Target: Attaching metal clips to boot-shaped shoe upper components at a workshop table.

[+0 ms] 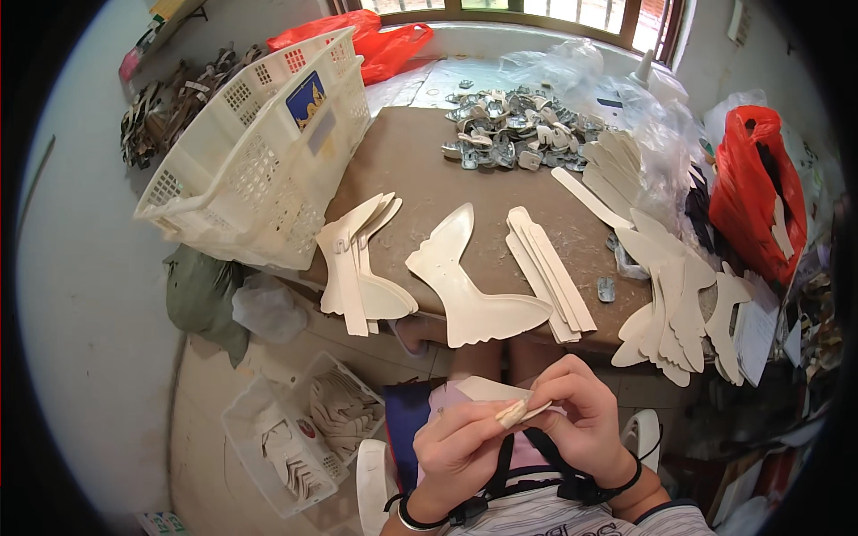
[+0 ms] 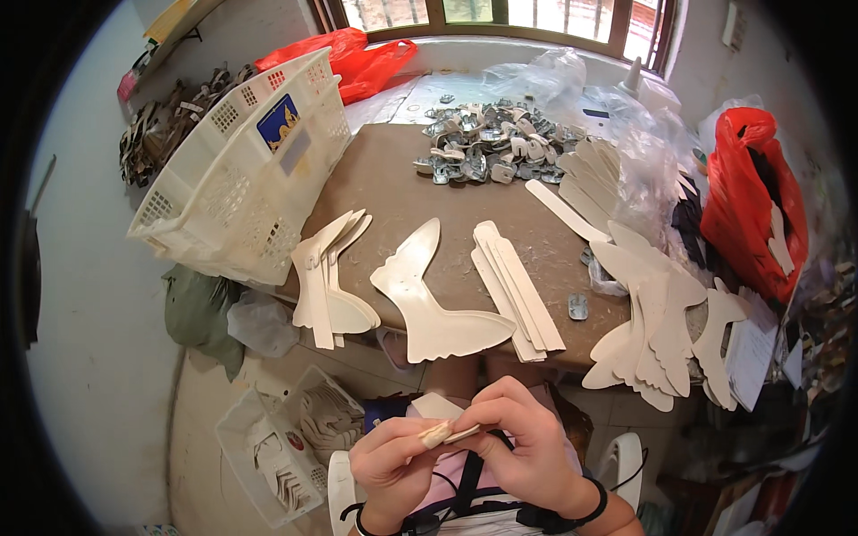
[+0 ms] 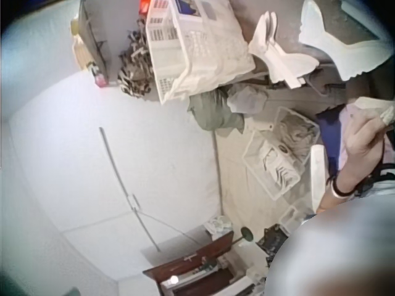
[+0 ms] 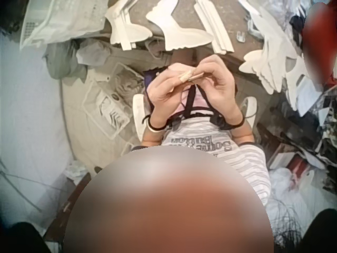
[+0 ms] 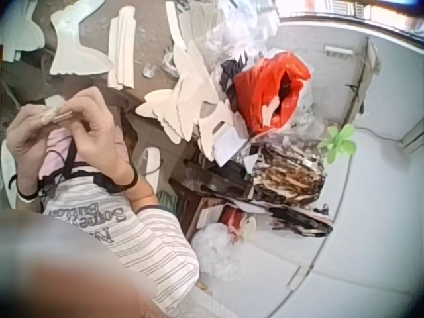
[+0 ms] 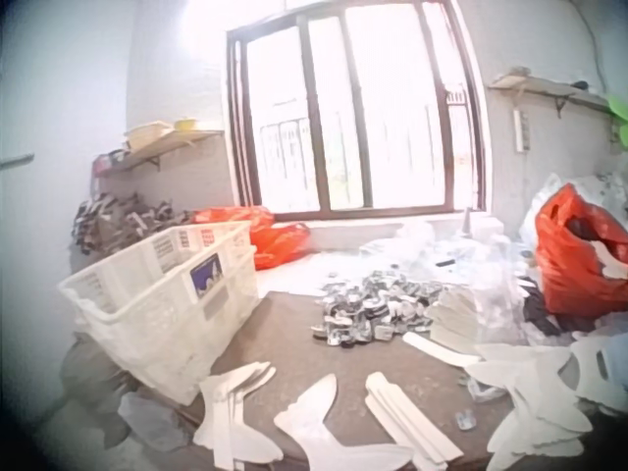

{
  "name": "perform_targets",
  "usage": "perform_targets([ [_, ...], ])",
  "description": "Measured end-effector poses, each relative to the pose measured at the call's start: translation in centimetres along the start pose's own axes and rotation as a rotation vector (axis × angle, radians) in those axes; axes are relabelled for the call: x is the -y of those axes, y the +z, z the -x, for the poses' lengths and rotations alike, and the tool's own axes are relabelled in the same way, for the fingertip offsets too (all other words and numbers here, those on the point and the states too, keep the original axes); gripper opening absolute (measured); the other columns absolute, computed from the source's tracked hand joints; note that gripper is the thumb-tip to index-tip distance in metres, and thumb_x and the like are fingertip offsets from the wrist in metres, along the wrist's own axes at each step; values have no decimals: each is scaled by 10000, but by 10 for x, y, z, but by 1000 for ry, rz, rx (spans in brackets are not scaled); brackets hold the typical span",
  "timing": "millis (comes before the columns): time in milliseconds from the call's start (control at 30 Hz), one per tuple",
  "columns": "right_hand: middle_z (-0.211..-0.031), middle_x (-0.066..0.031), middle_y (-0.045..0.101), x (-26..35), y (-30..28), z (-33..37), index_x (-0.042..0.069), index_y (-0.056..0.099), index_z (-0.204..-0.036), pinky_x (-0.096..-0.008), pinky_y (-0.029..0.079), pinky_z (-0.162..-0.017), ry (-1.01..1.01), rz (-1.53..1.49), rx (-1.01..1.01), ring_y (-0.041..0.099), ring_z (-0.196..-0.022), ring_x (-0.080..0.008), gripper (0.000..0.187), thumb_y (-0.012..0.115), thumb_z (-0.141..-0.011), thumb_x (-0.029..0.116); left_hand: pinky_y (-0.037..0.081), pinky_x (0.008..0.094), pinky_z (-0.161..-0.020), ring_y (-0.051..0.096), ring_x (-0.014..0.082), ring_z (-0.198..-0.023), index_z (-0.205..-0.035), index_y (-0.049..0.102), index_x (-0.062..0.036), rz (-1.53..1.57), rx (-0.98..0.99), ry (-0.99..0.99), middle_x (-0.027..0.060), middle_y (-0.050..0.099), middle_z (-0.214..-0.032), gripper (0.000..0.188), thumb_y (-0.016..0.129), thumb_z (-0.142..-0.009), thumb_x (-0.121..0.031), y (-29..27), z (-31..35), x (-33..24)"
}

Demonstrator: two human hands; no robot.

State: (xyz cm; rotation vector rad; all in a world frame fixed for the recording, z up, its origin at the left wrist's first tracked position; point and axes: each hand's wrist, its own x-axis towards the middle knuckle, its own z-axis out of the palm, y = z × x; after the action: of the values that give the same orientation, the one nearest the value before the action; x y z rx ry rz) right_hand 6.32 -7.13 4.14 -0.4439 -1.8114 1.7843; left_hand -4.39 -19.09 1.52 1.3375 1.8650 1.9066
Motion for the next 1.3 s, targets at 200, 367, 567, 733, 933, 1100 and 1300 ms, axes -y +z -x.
perform_targets([
  [200, -852, -92, 624, -2, 9, 4, 33, 672, -882, -283, 488, -625, -303, 282, -102, 599, -722, -213, 237, 757, -674, -42, 524, 306, -809, 653, 231, -937, -1081, 594, 34, 754, -158, -282, 130, 636, -990, 312, 615, -789, 143, 5, 11, 2],
  [367, -811, -80, 624, -3, 11, 3, 25, 682, -842, -305, 491, -598, -516, 508, -125, 592, -684, -231, 260, 732, -603, -68, 499, 402, -926, 631, 338, -1031, -1015, 592, 80, 819, -29, -340, 160, 606, -1012, 143, 535, -886, 60, -4, 6, 9],
  [567, -797, -78, 626, -3, 17, 3, 16, 675, -825, -303, 503, -586, -533, 515, -154, 603, -689, -234, 250, 715, -595, -73, 527, 401, -855, 652, 316, -935, -912, 606, 88, 719, -174, -381, 163, 612, -946, 207, 527, -948, -100, 7, 7, 5],
  [733, -794, -85, 627, 0, 17, 3, 14, 669, -809, -288, 510, -588, -455, 440, -169, 612, -693, -231, 211, 721, -625, -75, 515, 401, -884, 660, 316, -948, -942, 638, 72, 724, -243, -304, 182, 649, -963, 223, 539, -952, -127, 15, 10, 6],
  [933, -799, -84, 634, -1, 11, 0, 9, 663, -809, -283, 507, -581, -428, 374, -153, 612, -677, -220, 194, 726, -645, -74, 544, 397, -828, 656, 271, -862, -863, 597, 72, 648, -250, -308, 158, 612, -923, 275, 531, -965, -175, 17, 7, 5],
  [1100, -805, -84, 631, -6, 10, 1, 17, 709, -930, -289, 503, -588, -502, 365, -179, 609, -687, -217, 316, 697, -636, -97, 536, 419, -855, 666, 314, -918, -920, 644, 75, 577, -192, -241, 187, 654, -955, 240, 564, -948, -150, 14, 7, 5],
  [1300, -858, -79, 628, -8, 1, 2, 12, 712, -965, -313, 509, -634, -623, 355, -60, 612, -751, -218, 399, 651, -587, -99, 537, 427, -855, 667, 313, -907, -911, 643, 78, 644, -176, -260, 187, 652, -947, 248, 564, -950, -154, 15, 9, 4],
])
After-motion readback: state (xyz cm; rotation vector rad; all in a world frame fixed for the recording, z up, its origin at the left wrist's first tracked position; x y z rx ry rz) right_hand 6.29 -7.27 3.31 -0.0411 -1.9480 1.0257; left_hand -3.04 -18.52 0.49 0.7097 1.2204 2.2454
